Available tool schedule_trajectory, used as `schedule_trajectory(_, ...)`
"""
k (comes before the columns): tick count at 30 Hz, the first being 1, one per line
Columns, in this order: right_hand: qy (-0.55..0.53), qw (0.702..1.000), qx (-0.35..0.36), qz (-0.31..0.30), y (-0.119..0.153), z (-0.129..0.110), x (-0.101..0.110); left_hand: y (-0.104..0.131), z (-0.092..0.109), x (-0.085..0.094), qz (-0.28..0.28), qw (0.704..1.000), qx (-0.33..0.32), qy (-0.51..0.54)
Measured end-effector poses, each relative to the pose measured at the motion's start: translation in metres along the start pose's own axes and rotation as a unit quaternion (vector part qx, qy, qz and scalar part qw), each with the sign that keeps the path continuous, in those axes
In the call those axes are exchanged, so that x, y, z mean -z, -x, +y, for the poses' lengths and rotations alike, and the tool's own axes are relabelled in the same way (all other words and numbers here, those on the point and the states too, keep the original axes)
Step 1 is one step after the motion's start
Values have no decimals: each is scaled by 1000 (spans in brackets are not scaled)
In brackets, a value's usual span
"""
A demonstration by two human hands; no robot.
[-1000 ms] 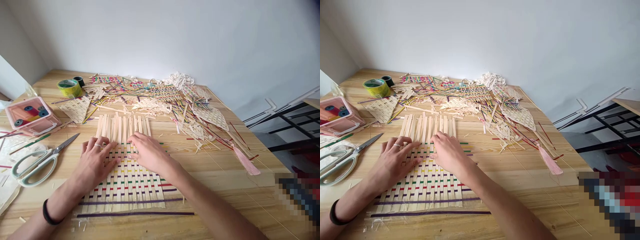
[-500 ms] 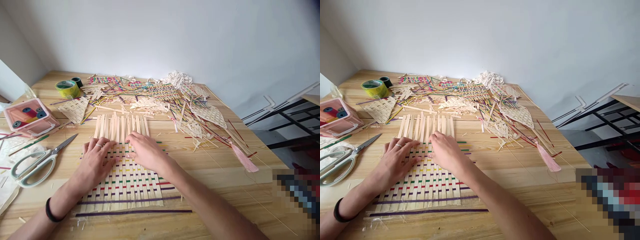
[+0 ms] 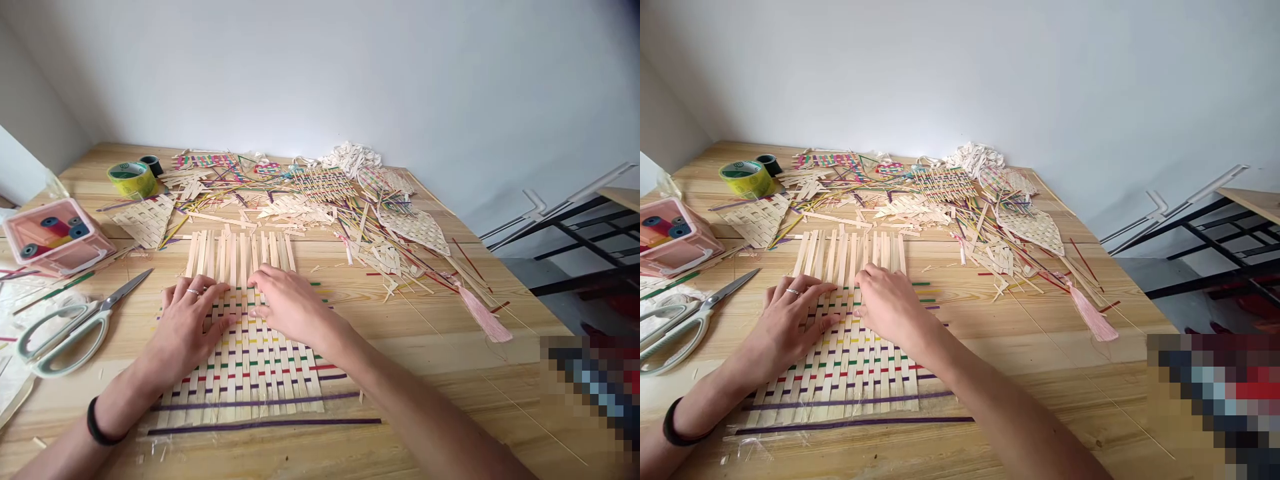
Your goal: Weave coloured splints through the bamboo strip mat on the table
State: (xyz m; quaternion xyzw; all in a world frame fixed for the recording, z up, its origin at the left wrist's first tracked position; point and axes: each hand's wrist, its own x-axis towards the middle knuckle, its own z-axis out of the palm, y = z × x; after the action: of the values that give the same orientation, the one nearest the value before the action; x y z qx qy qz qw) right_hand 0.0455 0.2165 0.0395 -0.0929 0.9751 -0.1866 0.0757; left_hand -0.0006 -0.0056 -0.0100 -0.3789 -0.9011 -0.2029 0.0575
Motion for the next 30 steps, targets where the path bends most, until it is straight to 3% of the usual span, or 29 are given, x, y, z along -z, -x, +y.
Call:
schedule_trajectory(4, -27, 999, -18, -5, 5, 9, 22, 2, -4, 2, 15, 1000, 1, -17)
schedule_trajectory(10, 35, 993, -115, -3, 14, 34, 56, 2, -10, 18, 14, 999, 19, -46)
schedule_trajectory(15, 75, 985, -142, -62, 13, 39, 52, 0, -10, 27, -30, 996, 38, -68)
schedule_trajectory(25, 91, 983, -130, -91, 11, 27, 48, 7, -19, 20, -10, 992, 16, -123)
schedule_trajectory(30, 104, 979, -136, -109, 11, 22, 50, 7, -20, 20, -22, 993, 35, -107)
